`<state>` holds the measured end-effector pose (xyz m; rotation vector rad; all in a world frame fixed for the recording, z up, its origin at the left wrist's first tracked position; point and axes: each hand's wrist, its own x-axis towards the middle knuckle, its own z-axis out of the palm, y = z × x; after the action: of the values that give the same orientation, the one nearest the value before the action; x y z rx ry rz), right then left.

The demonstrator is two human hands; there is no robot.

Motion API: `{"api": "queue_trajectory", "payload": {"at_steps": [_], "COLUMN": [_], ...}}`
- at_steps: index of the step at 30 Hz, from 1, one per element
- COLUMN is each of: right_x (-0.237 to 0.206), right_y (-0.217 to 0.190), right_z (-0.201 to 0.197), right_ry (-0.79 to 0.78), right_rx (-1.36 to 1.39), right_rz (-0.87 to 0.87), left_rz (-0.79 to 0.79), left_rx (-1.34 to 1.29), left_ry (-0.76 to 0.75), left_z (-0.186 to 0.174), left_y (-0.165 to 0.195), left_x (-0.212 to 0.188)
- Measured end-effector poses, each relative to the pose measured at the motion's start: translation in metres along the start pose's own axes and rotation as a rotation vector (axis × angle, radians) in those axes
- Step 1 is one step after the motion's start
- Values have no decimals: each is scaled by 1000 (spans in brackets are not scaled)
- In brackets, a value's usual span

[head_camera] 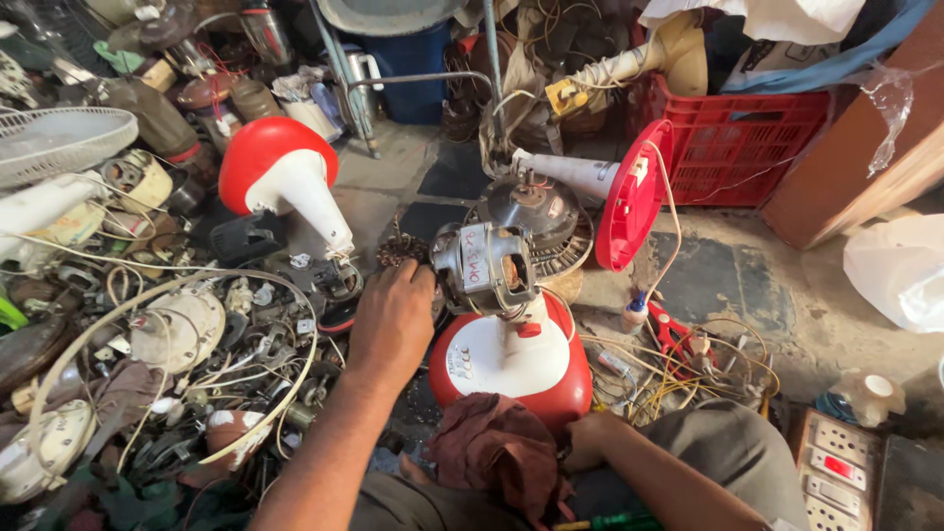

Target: The person sits on the floor of a cluttered fan-repair workshop and works on a disassembled fan motor held on their lap. They use a screwdriver to loosen and remove parts from the motor housing, manipulate small components by hand, and use pliers on the motor before picking up a phone at the end.

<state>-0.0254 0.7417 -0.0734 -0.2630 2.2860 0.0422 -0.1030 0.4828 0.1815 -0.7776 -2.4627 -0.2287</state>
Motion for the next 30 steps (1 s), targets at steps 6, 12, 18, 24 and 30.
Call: {"api": "queue_trajectory", "payload": {"at_steps": [6,12,18,24,30], "right_x": [23,42,-12,-125,-159], "right_y": [4,29,78,71,6], "right_z": [26,28,-13,-66,-99], "right_ry": [65,162,358,636,1414], "right_rx": [172,422,1682,2197,1381], "right_rz": [233,168,124,-256,-656], "left_rz": [-88,-29,15,-27,1], "left_rx": [47,52,-6,-54,43], "left_ry": [88,125,82,-59,-42], "left_z": [-3,2,9,1,-3], "left_y": [19,16,5,11,25], "left_x": [1,3,-1,1,-2]}}
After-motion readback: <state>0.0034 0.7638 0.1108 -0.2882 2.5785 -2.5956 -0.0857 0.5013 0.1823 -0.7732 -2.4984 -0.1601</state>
